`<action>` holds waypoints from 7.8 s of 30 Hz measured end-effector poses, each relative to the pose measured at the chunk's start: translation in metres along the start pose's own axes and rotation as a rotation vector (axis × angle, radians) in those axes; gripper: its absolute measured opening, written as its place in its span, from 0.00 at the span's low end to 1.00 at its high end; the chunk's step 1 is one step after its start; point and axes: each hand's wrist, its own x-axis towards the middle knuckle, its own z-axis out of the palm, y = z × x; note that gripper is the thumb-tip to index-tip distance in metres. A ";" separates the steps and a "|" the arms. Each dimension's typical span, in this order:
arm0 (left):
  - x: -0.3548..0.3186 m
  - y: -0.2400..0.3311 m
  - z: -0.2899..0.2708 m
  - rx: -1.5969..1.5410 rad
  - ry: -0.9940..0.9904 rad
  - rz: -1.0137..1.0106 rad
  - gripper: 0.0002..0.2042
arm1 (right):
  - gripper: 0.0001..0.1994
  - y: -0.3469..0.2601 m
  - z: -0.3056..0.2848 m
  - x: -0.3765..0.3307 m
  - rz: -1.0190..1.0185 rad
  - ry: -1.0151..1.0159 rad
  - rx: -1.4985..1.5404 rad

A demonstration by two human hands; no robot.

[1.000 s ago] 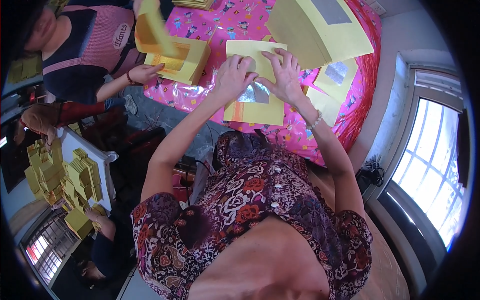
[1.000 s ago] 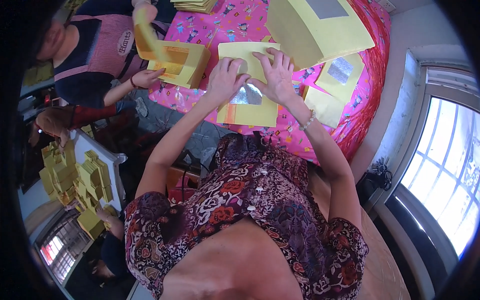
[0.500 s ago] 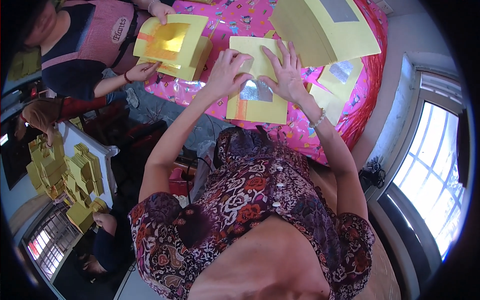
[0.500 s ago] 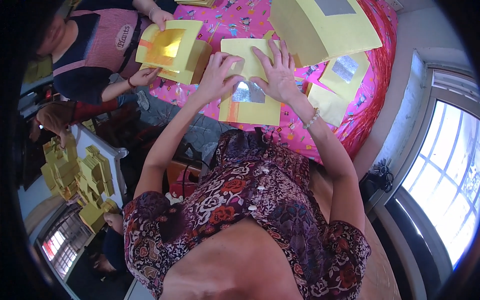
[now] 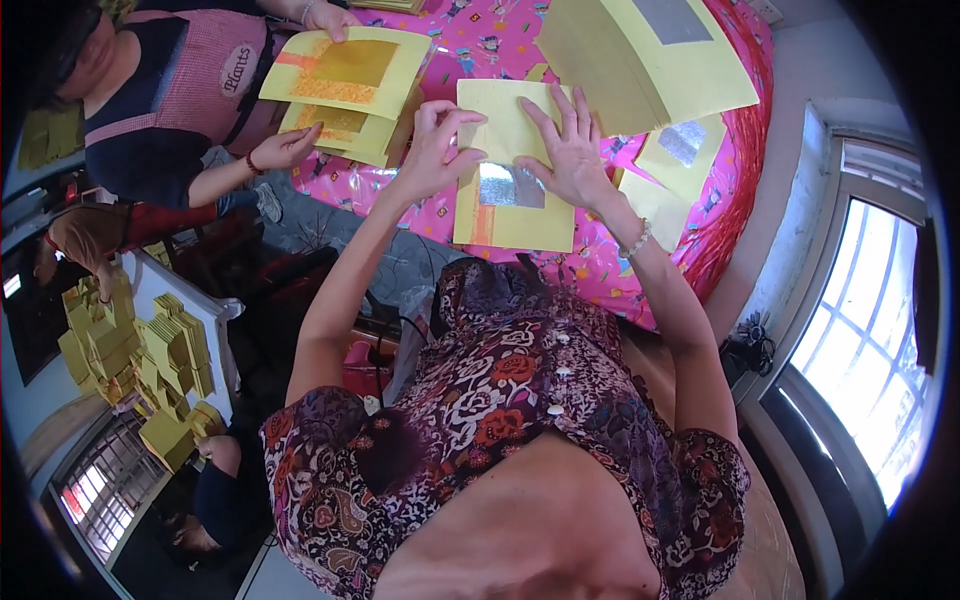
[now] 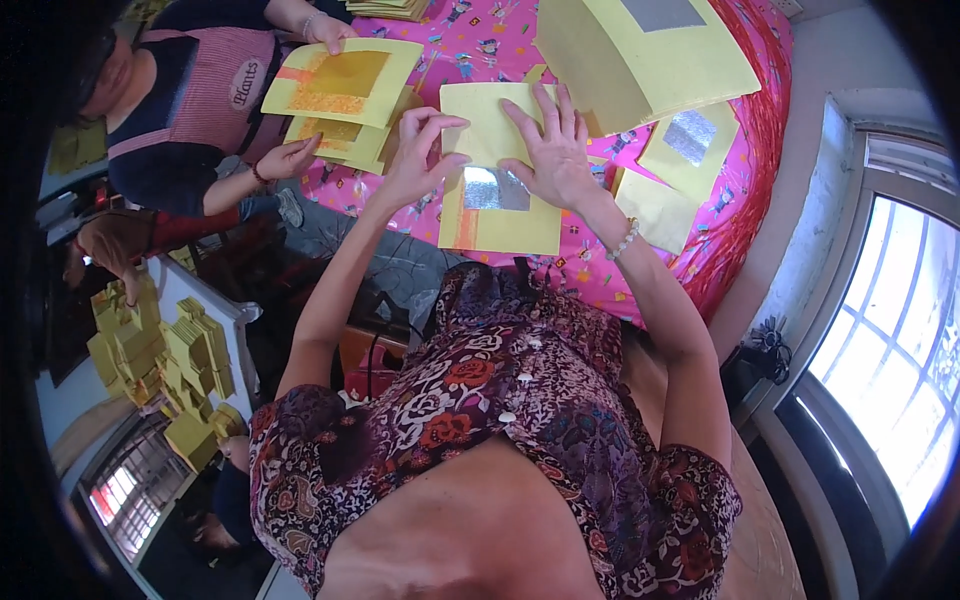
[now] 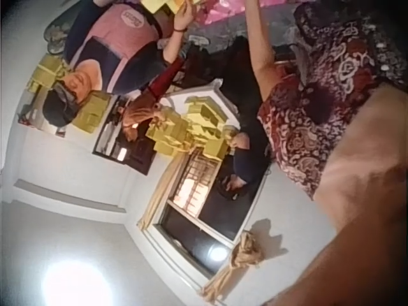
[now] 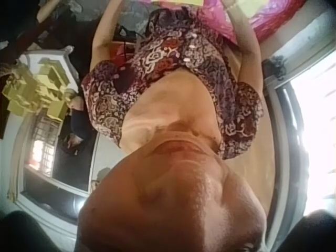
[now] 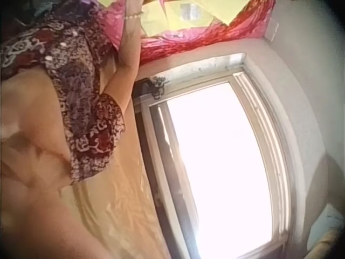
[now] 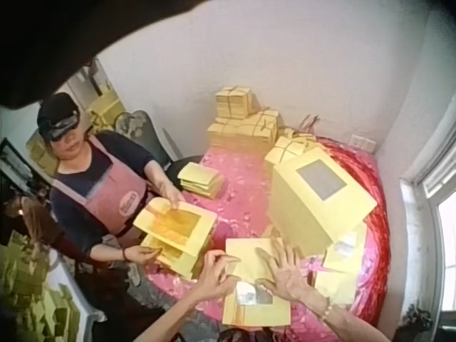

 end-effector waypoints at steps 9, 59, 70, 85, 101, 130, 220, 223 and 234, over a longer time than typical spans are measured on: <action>-0.012 -0.001 0.001 0.022 -0.044 0.077 0.23 | 0.42 -0.004 -0.009 -0.012 0.001 0.005 0.020; -0.013 -0.011 0.009 0.019 -0.050 0.061 0.19 | 0.32 0.042 -0.024 -0.019 -0.210 -0.022 0.030; -0.007 0.001 0.006 0.065 0.043 0.066 0.20 | 0.26 0.031 -0.043 -0.012 -0.380 0.032 -0.130; 0.023 0.044 0.030 -0.858 0.268 -0.675 0.29 | 0.29 0.030 -0.035 -0.033 -0.201 0.299 0.029; 0.033 0.202 0.209 -1.101 0.081 -0.327 0.27 | 0.11 0.140 -0.050 -0.215 0.760 0.641 1.253; 0.050 0.095 0.422 -0.768 -0.012 -0.862 0.19 | 0.08 0.332 0.067 -0.245 0.950 0.328 0.837; -0.028 0.054 0.043 0.137 -0.356 0.038 0.30 | 0.12 0.013 -0.015 -0.084 -0.267 -0.042 0.110; -0.026 0.049 0.040 0.111 -0.359 0.045 0.29 | 0.09 0.014 -0.017 -0.077 -0.243 -0.053 0.168; -0.021 0.034 0.042 -0.067 -0.375 -0.034 0.18 | 0.11 0.026 -0.020 -0.062 -0.105 -0.195 0.359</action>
